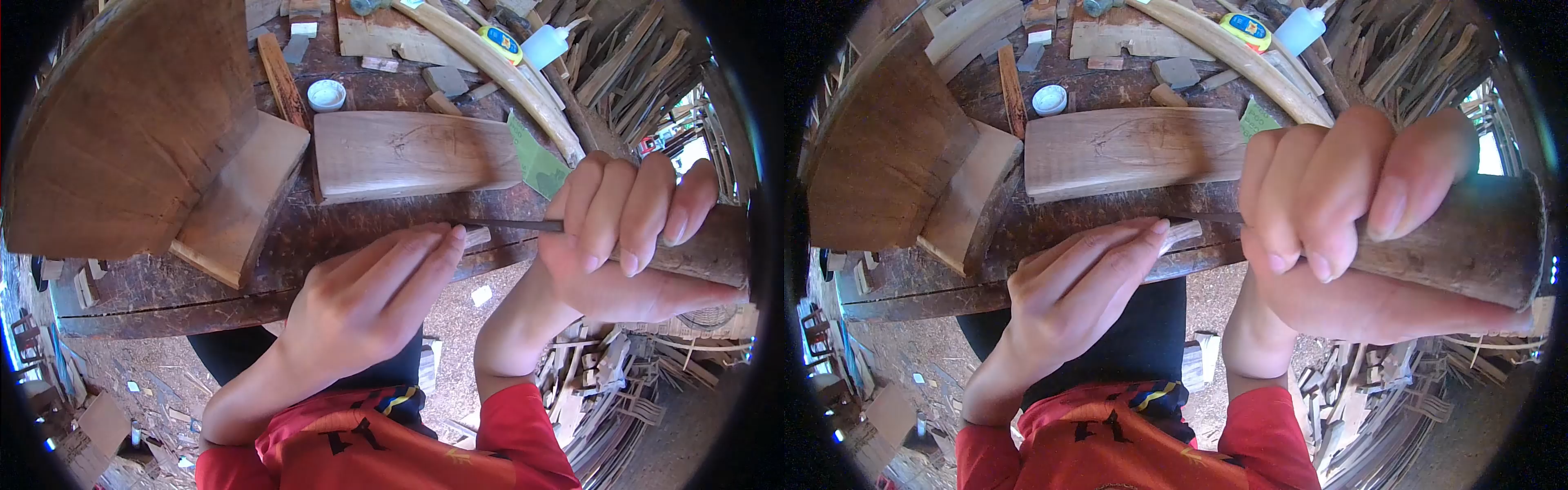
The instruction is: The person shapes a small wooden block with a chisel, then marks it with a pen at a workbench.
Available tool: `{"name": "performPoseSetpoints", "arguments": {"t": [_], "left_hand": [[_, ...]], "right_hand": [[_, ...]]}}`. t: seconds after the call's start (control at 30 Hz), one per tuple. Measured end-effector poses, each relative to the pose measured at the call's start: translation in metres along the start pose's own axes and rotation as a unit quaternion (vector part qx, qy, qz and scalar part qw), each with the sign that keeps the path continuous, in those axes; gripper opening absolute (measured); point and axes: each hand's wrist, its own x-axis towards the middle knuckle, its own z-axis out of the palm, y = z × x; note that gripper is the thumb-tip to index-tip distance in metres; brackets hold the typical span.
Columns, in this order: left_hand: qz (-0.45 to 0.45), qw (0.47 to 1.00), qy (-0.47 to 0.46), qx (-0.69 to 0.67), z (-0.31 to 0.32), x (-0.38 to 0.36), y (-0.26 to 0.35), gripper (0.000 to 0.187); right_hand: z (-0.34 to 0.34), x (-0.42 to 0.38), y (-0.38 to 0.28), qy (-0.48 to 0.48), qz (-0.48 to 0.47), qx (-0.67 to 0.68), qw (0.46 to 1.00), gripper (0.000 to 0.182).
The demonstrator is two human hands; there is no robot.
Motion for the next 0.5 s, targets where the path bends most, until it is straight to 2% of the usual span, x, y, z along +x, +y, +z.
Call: {"name": "performPoseSetpoints", "arguments": {"t": [0.17,0.2,0.3,0.5], "left_hand": [[0.005,1.000,0.013,0.011,0.001,0.001,0.002,0.024],[0.007,1.000,0.014,0.011,0.001,0.001,0.002,0.024],[0.009,1.000,0.019,0.009,0.003,0.002,0.002,0.023],[0.015,1.000,0.023,0.010,0.004,0.000,0.002,0.024]], "right_hand": [[-0.012,0.008,-0.030,0.003,-0.026,-0.044,0.999,0.086],[-0.019,0.015,-0.043,-0.027,-0.010,-0.051,0.998,0.087],[-0.020,0.013,-0.051,-0.019,-0.010,-0.056,0.998,0.084],[-0.001,0.014,-0.024,-0.025,0.005,-0.037,0.999,0.081]]}}
